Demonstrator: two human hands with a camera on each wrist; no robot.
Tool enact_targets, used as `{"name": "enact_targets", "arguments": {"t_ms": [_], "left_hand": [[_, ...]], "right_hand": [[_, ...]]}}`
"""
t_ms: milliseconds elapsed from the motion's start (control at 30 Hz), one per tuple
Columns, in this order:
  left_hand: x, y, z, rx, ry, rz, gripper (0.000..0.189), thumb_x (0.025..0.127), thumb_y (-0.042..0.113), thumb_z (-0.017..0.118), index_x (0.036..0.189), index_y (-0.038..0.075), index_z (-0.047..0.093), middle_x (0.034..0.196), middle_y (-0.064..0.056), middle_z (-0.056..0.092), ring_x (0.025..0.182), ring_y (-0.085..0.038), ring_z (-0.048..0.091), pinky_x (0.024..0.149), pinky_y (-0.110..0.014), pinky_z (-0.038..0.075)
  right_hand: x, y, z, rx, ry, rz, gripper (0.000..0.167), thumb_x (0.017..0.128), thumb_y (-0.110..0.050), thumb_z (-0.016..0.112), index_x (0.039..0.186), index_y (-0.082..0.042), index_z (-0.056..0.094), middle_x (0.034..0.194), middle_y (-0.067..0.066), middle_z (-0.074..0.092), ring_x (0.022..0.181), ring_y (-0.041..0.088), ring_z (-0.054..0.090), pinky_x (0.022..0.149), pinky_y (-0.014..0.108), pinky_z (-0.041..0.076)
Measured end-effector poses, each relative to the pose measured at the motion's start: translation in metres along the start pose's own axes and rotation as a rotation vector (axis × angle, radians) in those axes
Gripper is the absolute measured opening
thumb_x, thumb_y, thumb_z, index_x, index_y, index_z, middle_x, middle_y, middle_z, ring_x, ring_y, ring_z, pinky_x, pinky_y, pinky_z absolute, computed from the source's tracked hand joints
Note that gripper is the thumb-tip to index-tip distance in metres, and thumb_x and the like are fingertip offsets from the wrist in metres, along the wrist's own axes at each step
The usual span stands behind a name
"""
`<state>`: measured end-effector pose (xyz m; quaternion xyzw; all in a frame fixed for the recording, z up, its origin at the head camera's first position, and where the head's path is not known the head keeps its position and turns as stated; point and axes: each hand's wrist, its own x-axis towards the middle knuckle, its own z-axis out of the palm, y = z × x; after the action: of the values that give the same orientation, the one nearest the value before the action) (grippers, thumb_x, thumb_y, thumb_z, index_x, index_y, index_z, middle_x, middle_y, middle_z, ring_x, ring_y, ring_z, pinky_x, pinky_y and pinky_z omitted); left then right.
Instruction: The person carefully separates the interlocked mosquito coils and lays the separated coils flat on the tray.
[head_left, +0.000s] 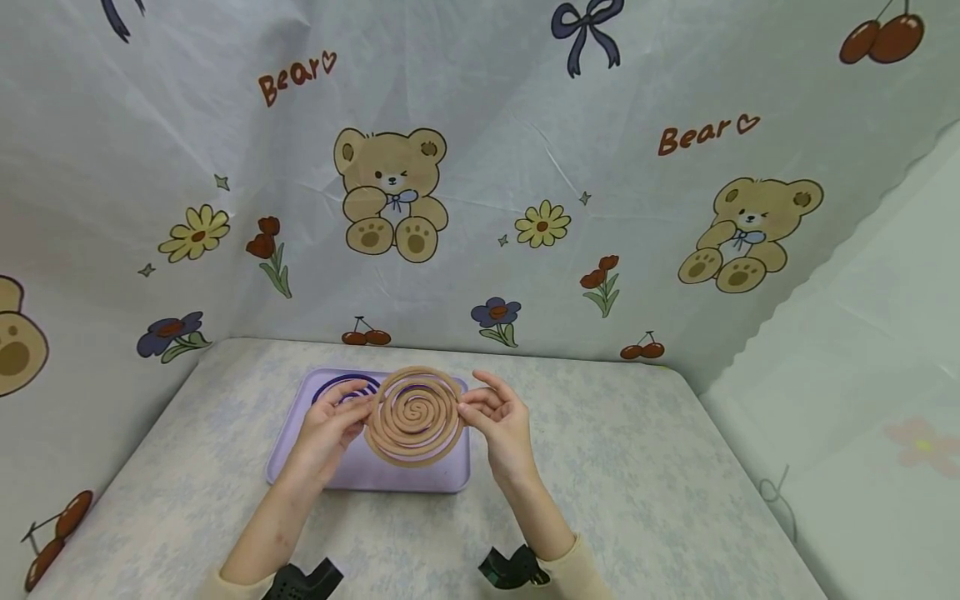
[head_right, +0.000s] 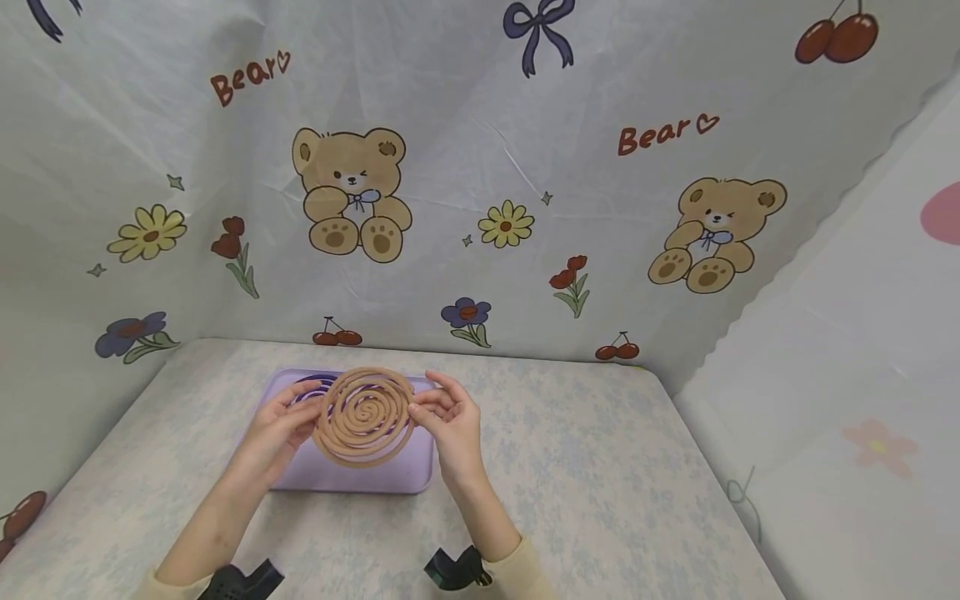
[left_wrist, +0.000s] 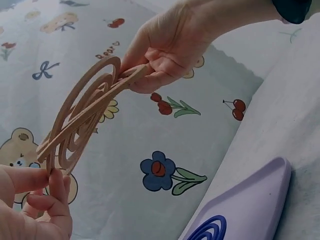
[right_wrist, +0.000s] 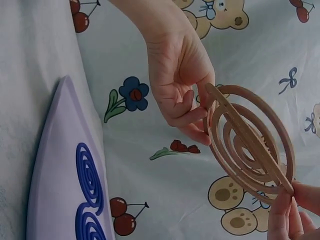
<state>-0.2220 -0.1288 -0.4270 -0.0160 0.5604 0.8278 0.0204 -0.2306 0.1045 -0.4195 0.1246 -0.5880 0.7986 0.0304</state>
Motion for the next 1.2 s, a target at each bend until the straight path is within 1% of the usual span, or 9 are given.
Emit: {"name": "enact_targets", "arguments": {"t_ms": [133, 200, 400, 500, 600, 733, 1000, 1067, 1200], "left_hand": [[-0.002, 0.0, 0.001, 0.069, 0.037, 0.104, 0.026, 0.09, -0.002, 0.058, 0.109, 0.015, 0.052, 0.087, 0.014, 0.07, 0.077, 0.0, 0.064, 0.073, -0.016, 0.054], [-0.003, 0.001, 0.001, 0.085, 0.055, 0.126, 0.026, 0.09, -0.002, 0.059, 0.109, 0.015, 0.052, 0.088, 0.014, 0.07, 0.079, 0.0, 0.065, 0.074, -0.017, 0.055], [-0.005, 0.003, 0.004, 0.036, 0.076, 0.074, 0.024, 0.09, -0.002, 0.059, 0.103, 0.018, 0.054, 0.084, 0.014, 0.071, 0.074, 0.0, 0.064, 0.072, -0.015, 0.054], [-0.006, 0.003, 0.005, 0.053, 0.086, 0.061, 0.024, 0.089, -0.002, 0.06, 0.101, 0.018, 0.054, 0.083, 0.014, 0.07, 0.073, -0.001, 0.063, 0.072, -0.016, 0.054], [-0.007, 0.002, 0.006, 0.071, 0.076, 0.058, 0.023, 0.089, -0.001, 0.06, 0.101, 0.018, 0.054, 0.084, 0.014, 0.07, 0.072, -0.001, 0.062, 0.072, -0.016, 0.053], [-0.007, 0.001, 0.006, 0.073, 0.062, 0.078, 0.021, 0.09, 0.0, 0.06, 0.1, 0.017, 0.055, 0.086, 0.013, 0.069, 0.074, -0.002, 0.062, 0.073, -0.017, 0.053], [-0.006, 0.001, 0.01, 0.117, 0.099, 0.155, 0.019, 0.09, 0.001, 0.061, 0.102, 0.014, 0.055, 0.09, 0.011, 0.067, 0.077, -0.003, 0.062, 0.075, -0.018, 0.054], [-0.006, 0.0, 0.01, 0.118, 0.099, 0.15, 0.019, 0.089, 0.0, 0.061, 0.1, 0.015, 0.056, 0.088, 0.011, 0.067, 0.075, -0.003, 0.062, 0.074, -0.018, 0.054], [-0.006, 0.0, 0.008, 0.078, 0.068, 0.101, 0.019, 0.09, -0.001, 0.058, 0.101, 0.015, 0.056, 0.084, 0.013, 0.068, 0.071, -0.002, 0.061, 0.07, -0.016, 0.052]], "right_hand": [[0.0, 0.0, 0.002, 0.029, 0.024, 0.044, 0.046, 0.084, 0.012, 0.06, 0.127, 0.0, 0.049, 0.082, -0.006, 0.069, 0.069, 0.005, 0.065, 0.066, 0.018, 0.056], [0.0, 0.001, 0.002, 0.046, 0.038, 0.067, 0.046, 0.084, 0.013, 0.06, 0.127, -0.001, 0.05, 0.081, -0.006, 0.069, 0.068, 0.006, 0.065, 0.065, 0.019, 0.057], [0.0, 0.002, 0.002, 0.024, 0.059, 0.054, 0.046, 0.083, 0.012, 0.061, 0.126, -0.001, 0.05, 0.081, -0.005, 0.07, 0.068, 0.006, 0.065, 0.065, 0.019, 0.057], [-0.001, 0.001, 0.001, 0.01, 0.056, 0.056, 0.047, 0.083, 0.011, 0.062, 0.127, -0.001, 0.05, 0.081, -0.005, 0.07, 0.068, 0.006, 0.066, 0.065, 0.021, 0.057], [-0.002, -0.001, 0.0, -0.009, 0.048, 0.046, 0.047, 0.084, 0.011, 0.062, 0.128, -0.001, 0.049, 0.082, -0.006, 0.07, 0.069, 0.006, 0.066, 0.065, 0.021, 0.057], [-0.002, -0.002, 0.0, -0.024, 0.037, 0.028, 0.046, 0.084, 0.011, 0.061, 0.127, 0.0, 0.05, 0.082, -0.006, 0.069, 0.069, 0.007, 0.066, 0.064, 0.021, 0.057], [0.0, -0.002, 0.001, -0.025, 0.063, 0.072, 0.044, 0.083, 0.012, 0.061, 0.124, 0.002, 0.052, 0.08, -0.004, 0.069, 0.066, 0.007, 0.065, 0.062, 0.022, 0.057], [0.0, -0.002, 0.001, -0.031, 0.066, 0.067, 0.043, 0.083, 0.012, 0.061, 0.124, 0.002, 0.053, 0.081, -0.004, 0.069, 0.066, 0.007, 0.064, 0.062, 0.022, 0.057], [-0.001, -0.003, 0.001, -0.041, 0.054, 0.026, 0.041, 0.083, 0.01, 0.062, 0.122, 0.0, 0.054, 0.084, -0.006, 0.068, 0.068, 0.006, 0.063, 0.063, 0.02, 0.056]]}}
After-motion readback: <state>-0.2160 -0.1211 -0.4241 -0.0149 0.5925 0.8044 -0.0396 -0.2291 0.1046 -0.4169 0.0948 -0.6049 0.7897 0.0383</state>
